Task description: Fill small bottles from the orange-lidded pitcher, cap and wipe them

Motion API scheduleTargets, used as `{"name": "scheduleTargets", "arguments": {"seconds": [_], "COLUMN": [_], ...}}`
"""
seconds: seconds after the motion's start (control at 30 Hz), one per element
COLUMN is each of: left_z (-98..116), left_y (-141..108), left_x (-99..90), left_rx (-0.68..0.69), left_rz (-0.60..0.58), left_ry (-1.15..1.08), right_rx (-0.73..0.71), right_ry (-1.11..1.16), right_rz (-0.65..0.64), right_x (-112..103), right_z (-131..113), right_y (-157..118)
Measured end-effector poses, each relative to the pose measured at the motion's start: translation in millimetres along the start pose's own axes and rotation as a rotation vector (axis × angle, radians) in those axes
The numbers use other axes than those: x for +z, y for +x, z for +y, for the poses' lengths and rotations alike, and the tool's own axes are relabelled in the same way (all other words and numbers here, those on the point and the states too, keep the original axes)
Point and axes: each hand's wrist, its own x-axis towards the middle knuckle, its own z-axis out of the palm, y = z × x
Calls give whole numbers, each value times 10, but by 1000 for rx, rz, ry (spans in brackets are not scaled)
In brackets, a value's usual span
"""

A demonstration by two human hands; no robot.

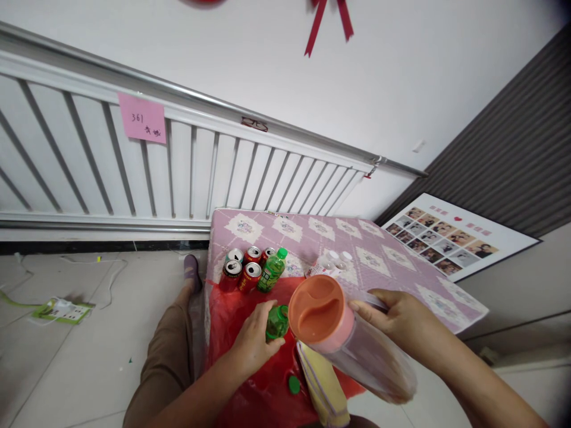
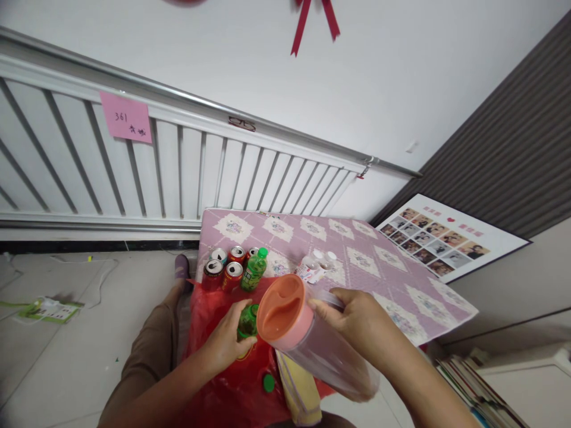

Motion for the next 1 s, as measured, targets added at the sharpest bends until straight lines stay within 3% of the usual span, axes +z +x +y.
{"name": "scheduleTargets", "arguments": {"seconds": [1.0], "left_z": [3], "left_y": [4], "left_x": [-6], "left_rx": [1], "left_rz": [-7], "left_ry": [10], "right_rx": [13], "right_ry": [-12], "right_rz": [-12], "right_x": [9], "right_z": [22], "right_y": [15]}}
